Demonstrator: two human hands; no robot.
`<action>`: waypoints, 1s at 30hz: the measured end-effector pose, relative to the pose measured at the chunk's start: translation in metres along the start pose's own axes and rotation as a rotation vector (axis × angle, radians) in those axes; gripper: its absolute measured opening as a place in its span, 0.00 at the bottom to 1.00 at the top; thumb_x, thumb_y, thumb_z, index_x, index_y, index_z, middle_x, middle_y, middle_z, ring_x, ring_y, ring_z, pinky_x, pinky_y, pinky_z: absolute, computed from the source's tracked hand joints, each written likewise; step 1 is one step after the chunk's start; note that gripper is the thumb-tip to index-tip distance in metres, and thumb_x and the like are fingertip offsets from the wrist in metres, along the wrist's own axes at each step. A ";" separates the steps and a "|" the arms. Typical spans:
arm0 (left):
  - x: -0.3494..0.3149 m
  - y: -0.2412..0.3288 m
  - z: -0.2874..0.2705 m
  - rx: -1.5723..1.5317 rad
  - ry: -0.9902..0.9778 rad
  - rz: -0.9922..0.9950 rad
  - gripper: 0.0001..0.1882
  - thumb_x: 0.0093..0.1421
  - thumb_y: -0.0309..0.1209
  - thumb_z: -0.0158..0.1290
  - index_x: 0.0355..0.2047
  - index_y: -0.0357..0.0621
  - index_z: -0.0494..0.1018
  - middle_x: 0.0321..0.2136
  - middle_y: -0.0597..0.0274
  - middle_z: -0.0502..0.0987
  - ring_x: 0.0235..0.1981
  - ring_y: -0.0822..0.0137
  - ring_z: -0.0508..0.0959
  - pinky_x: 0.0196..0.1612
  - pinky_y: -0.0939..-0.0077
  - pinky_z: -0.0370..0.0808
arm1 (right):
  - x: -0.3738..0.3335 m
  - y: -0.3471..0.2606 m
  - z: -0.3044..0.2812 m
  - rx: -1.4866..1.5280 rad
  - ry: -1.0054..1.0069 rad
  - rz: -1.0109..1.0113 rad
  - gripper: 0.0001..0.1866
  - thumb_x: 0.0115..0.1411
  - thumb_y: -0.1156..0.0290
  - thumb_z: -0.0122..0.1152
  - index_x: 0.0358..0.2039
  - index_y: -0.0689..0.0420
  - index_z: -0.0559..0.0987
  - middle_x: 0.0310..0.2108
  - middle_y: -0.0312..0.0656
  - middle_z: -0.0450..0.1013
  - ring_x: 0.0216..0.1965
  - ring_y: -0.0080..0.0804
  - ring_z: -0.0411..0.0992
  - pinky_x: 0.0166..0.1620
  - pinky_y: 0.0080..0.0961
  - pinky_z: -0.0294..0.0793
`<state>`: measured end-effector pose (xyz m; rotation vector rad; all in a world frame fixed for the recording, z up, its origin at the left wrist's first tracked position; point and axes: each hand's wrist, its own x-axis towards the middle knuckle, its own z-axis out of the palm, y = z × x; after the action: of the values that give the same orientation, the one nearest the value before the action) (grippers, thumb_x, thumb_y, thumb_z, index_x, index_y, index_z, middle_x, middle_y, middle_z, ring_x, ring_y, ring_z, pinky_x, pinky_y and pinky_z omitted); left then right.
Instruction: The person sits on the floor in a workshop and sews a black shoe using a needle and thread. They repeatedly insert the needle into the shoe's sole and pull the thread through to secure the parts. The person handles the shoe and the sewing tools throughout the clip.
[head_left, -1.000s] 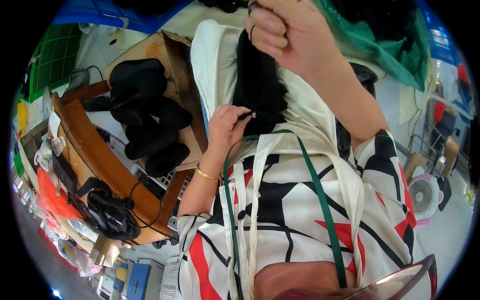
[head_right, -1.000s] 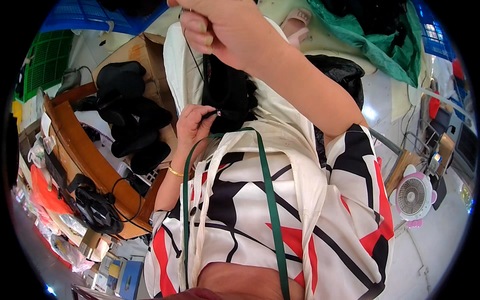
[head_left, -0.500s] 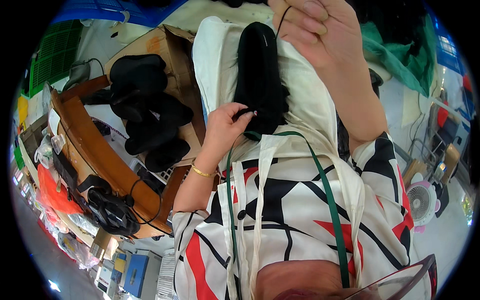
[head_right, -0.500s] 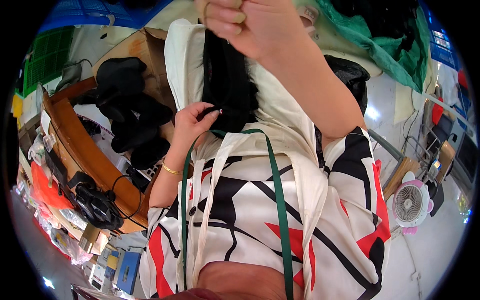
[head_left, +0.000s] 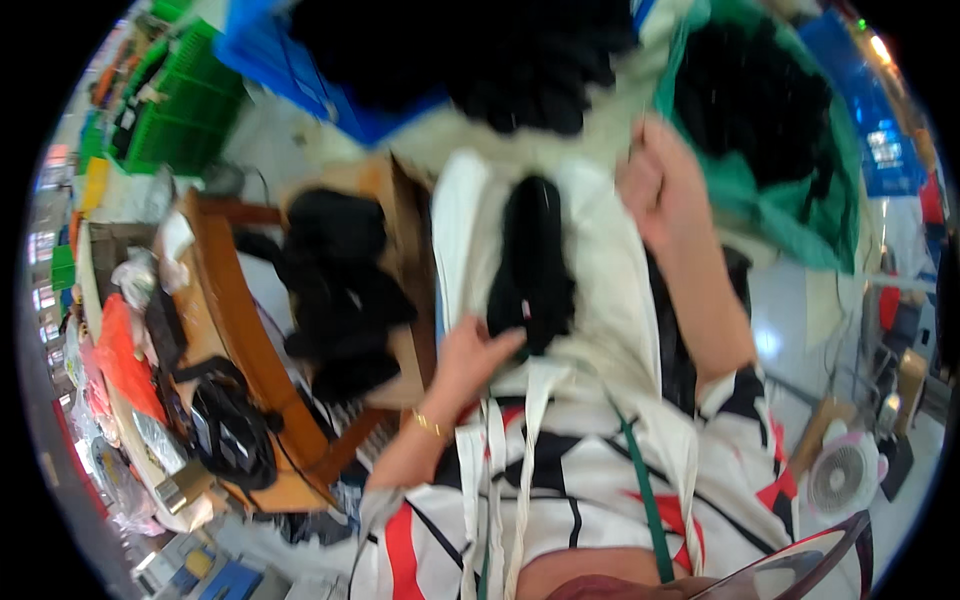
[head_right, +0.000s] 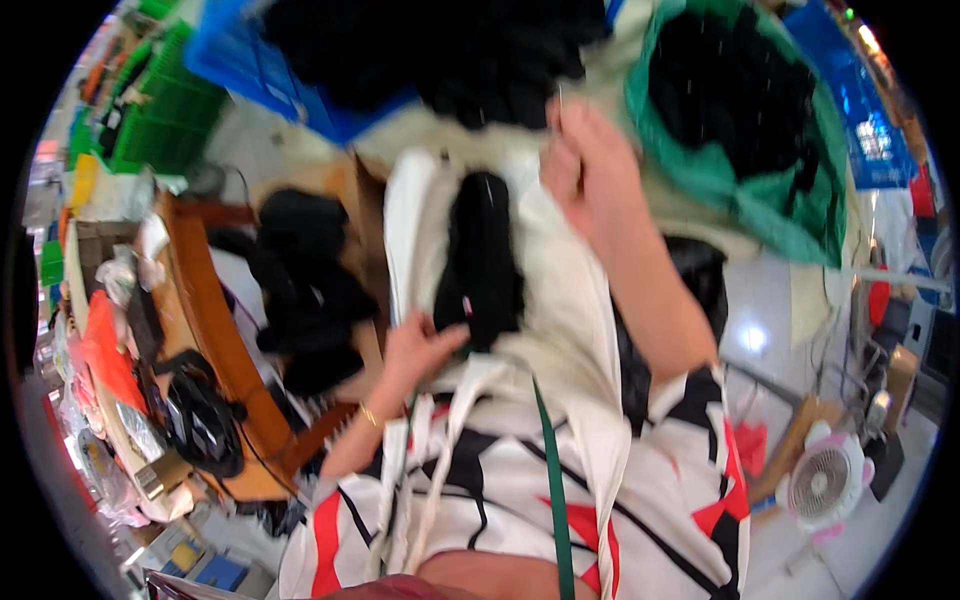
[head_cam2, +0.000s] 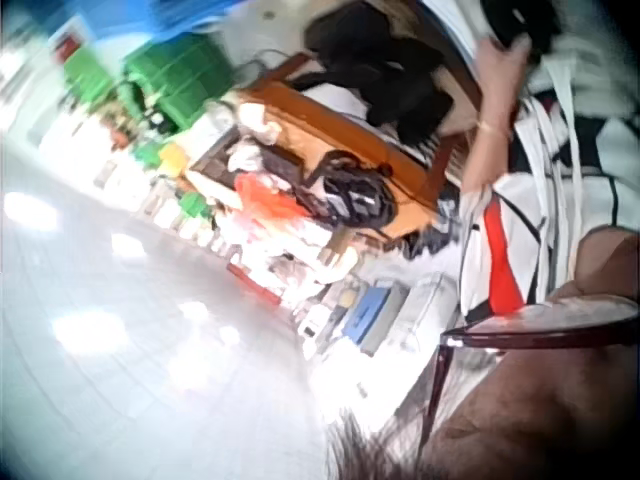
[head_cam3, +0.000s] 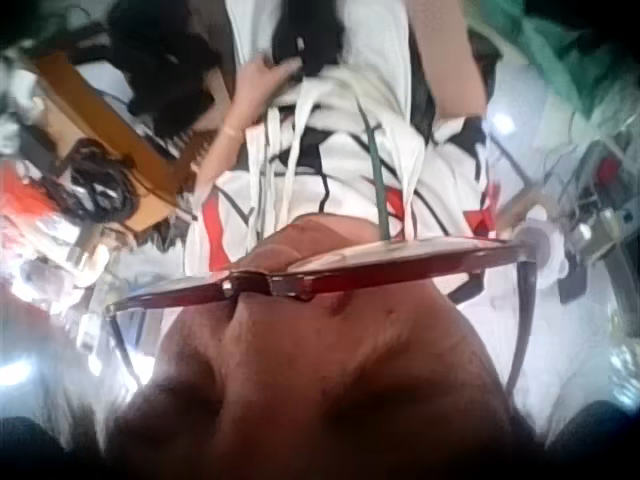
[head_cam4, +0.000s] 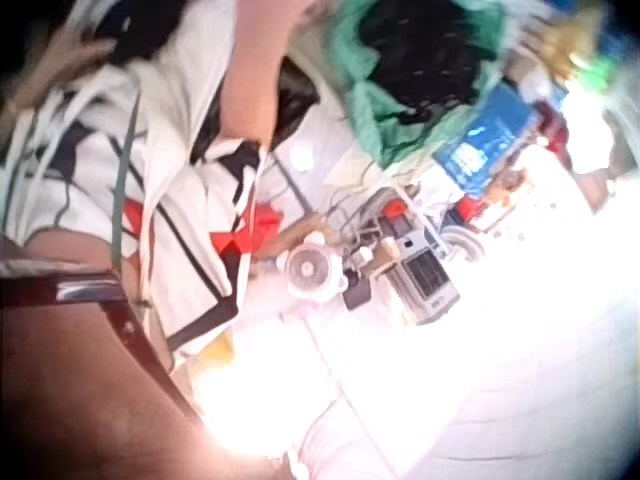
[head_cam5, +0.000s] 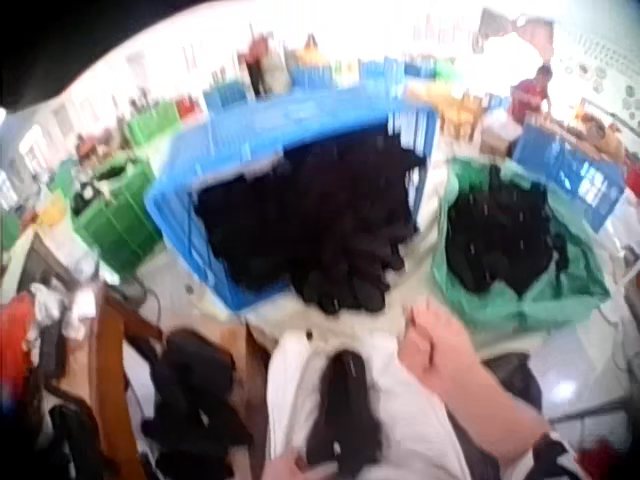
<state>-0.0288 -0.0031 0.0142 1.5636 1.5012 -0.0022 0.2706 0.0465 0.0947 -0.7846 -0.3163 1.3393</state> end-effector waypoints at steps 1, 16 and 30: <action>-0.003 0.006 -0.003 -0.009 0.024 0.019 0.29 0.44 0.51 0.69 0.24 0.35 0.70 0.21 0.48 0.74 0.25 0.58 0.74 0.31 0.64 0.73 | -0.004 -0.002 0.002 -0.014 -0.010 -0.036 0.08 0.69 0.63 0.53 0.39 0.55 0.71 0.15 0.25 0.55 0.14 0.15 0.54 0.19 0.15 0.51; 0.031 0.035 -0.153 -0.528 0.192 0.632 0.11 0.65 0.27 0.53 0.46 0.36 0.75 0.40 0.68 0.77 0.43 0.76 0.74 0.50 0.80 0.70 | -0.073 -0.048 0.017 -0.019 -0.202 -0.196 0.08 0.71 0.65 0.51 0.38 0.55 0.73 0.16 0.26 0.57 0.16 0.14 0.52 0.20 0.13 0.51; 0.100 0.009 -0.074 -0.066 0.758 0.745 0.07 0.60 0.29 0.57 0.33 0.37 0.75 0.27 0.51 0.75 0.33 0.51 0.75 0.37 0.61 0.72 | -0.041 0.004 -0.052 -0.212 0.126 -0.172 0.06 0.68 0.69 0.56 0.42 0.55 0.72 0.16 0.26 0.59 0.14 0.13 0.54 0.17 0.13 0.52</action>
<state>-0.0385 0.1202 0.0040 2.0996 1.3125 1.1588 0.2898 -0.0086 0.0643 -0.9917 -0.4211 1.1008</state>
